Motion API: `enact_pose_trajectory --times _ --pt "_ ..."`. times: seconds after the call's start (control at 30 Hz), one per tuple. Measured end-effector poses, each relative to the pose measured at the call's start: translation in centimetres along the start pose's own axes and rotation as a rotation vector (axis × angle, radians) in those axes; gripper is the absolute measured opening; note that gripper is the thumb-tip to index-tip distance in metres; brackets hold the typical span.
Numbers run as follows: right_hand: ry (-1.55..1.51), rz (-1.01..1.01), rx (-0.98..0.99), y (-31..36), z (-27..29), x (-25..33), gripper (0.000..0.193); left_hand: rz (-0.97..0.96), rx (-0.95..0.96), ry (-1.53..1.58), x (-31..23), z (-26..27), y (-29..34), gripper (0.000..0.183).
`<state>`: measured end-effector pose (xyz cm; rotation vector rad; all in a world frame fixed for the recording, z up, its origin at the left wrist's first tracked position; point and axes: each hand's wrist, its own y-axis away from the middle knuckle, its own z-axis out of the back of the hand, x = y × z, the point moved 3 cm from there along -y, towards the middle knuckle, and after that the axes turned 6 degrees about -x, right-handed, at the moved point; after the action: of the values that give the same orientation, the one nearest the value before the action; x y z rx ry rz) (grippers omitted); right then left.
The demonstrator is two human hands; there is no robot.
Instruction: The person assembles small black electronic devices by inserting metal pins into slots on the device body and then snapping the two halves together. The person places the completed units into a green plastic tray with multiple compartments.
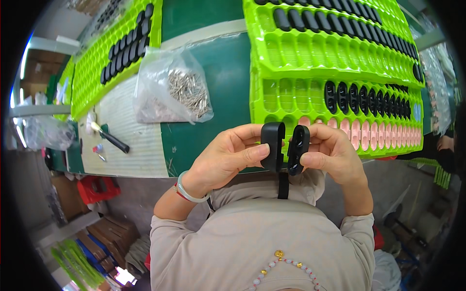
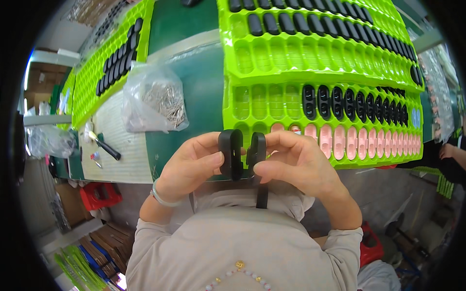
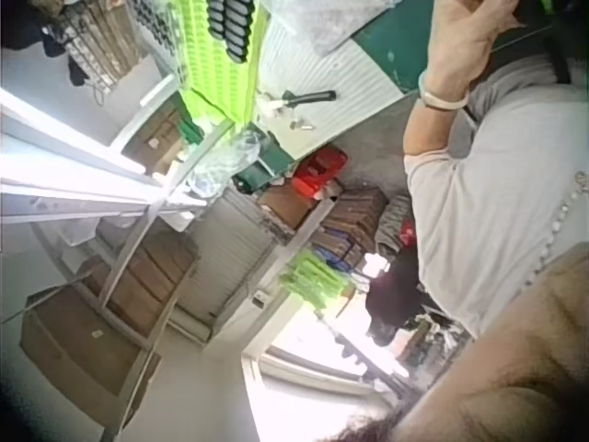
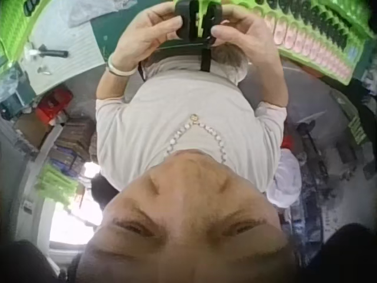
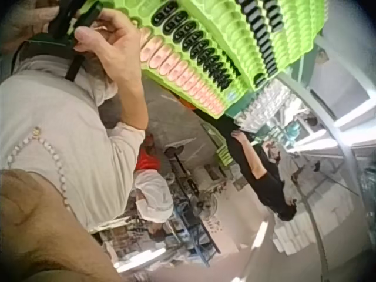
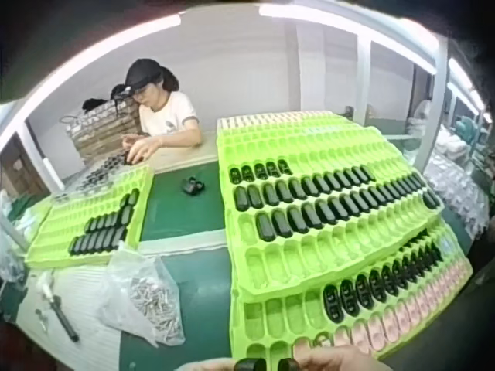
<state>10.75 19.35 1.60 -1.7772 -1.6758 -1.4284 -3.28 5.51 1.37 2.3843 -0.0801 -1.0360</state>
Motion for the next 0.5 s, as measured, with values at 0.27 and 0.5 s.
enact_pose_trajectory --times 0.27,0.5 --pt "0.161 -0.139 -0.021 -1.9 -2.3 0.6 0.035 -0.039 -0.008 -0.039 -0.2 2.5 0.7 0.038" --pt "0.278 -0.149 -0.062 -2.4 -2.9 0.6 0.032 -0.039 0.013 -0.069 0.3 3.1 0.1 0.041"
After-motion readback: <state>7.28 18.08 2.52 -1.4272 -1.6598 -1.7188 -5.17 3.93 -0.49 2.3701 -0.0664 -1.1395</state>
